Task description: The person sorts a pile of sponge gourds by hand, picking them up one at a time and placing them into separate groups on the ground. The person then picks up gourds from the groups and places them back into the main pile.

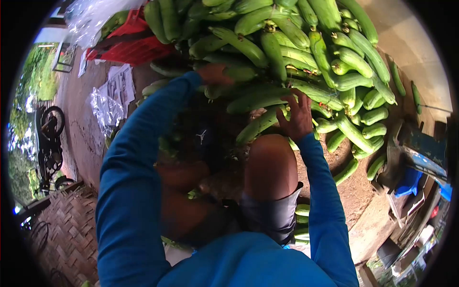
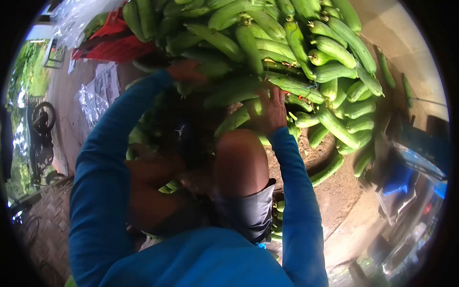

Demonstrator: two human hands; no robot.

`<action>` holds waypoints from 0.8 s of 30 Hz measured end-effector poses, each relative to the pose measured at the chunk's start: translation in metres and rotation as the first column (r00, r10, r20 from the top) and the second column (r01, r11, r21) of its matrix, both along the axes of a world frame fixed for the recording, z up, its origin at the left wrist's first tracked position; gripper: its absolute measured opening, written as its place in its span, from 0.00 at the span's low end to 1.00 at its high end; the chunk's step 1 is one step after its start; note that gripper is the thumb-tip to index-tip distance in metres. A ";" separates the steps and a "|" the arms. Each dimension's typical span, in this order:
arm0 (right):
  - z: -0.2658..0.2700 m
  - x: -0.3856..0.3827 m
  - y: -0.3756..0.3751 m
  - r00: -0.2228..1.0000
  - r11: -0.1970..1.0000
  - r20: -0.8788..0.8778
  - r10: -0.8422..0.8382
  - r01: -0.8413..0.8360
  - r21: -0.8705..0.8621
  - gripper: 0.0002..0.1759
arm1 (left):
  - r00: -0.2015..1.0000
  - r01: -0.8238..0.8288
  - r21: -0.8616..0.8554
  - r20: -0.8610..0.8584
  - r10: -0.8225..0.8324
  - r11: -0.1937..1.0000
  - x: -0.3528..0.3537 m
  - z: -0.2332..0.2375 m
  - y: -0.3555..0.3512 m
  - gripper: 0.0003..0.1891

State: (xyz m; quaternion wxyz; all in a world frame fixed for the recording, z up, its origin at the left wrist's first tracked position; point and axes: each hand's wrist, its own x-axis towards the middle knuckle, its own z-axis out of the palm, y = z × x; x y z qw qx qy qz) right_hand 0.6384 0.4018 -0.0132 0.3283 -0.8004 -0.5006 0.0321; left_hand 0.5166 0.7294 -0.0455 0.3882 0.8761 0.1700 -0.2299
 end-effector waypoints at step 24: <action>-0.171 0.123 0.139 0.611 0.964 -0.789 -0.064 -0.168 -0.208 0.33 | 0.126 -0.643 -0.714 -0.456 0.881 -0.278 -0.255 0.025 -0.130 0.20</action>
